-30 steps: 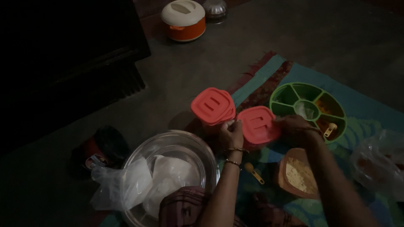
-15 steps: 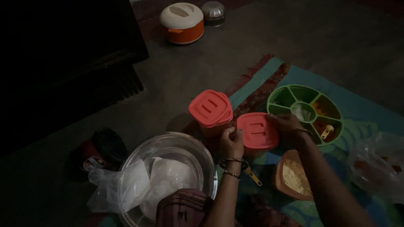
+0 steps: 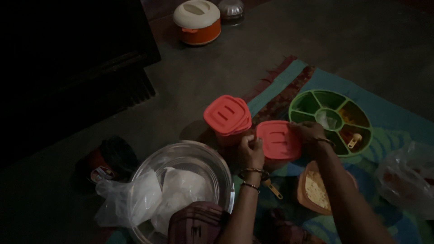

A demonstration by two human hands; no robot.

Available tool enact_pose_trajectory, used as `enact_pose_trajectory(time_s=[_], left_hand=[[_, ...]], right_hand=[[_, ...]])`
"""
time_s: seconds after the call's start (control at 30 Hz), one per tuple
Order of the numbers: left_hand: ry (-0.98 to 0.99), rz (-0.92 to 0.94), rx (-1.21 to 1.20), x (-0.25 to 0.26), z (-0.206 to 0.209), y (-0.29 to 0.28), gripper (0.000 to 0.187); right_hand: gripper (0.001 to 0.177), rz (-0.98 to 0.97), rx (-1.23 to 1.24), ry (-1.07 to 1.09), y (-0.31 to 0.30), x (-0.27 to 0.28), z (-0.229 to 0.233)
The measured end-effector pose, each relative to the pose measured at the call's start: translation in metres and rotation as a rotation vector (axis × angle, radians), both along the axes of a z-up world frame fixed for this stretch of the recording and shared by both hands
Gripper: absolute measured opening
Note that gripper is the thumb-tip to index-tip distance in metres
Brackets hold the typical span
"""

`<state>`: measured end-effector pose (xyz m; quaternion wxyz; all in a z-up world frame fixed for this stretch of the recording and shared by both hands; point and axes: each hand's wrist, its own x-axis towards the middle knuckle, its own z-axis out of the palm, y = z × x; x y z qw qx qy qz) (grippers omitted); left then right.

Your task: The person sits on a mat and transfers a white granular substance from a plastic bag into a small container using a spoon. They then handle several plastic containers with red lids, stacking them, and continue scooping the substance into a metal bowl.

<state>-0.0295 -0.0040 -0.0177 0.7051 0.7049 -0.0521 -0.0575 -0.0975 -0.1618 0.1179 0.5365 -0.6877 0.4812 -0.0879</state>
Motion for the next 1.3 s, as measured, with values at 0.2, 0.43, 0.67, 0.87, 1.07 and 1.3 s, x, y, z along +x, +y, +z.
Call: enact_pose_trajectory(time_s=[0.2,0.43,0.67,0.87,1.07,1.3], left_hand=[[0.134,-0.111,0.021,-0.006,0.027,0.013,0.04],[0.127,-0.547,0.621,-0.001,0.111,0.074,0.055],[0.564,-0.638,0.258,-0.001,0.104,0.064,0.049],[0.392,-0.726,0.341,0.004,0.088,0.063,0.051],[0.318,-0.67,0.37,-0.002,0.093,0.065,0.055],[0.051,-0.243,0.681,0.018,0.082,0.071,0.068]], right_hand=[[0.043,0.178,0.139,-0.024,0.005,-0.029,0.021],[0.053,0.514,-0.133,0.327,-0.009,-0.061,0.024],[0.058,0.486,-0.114,0.293,-0.017,-0.062,-0.004],[0.05,0.446,-0.121,0.242,-0.024,-0.06,-0.022],[0.053,0.465,-0.141,0.19,-0.026,-0.067,-0.023],[0.055,0.335,-0.799,0.222,0.007,-0.047,0.0]])
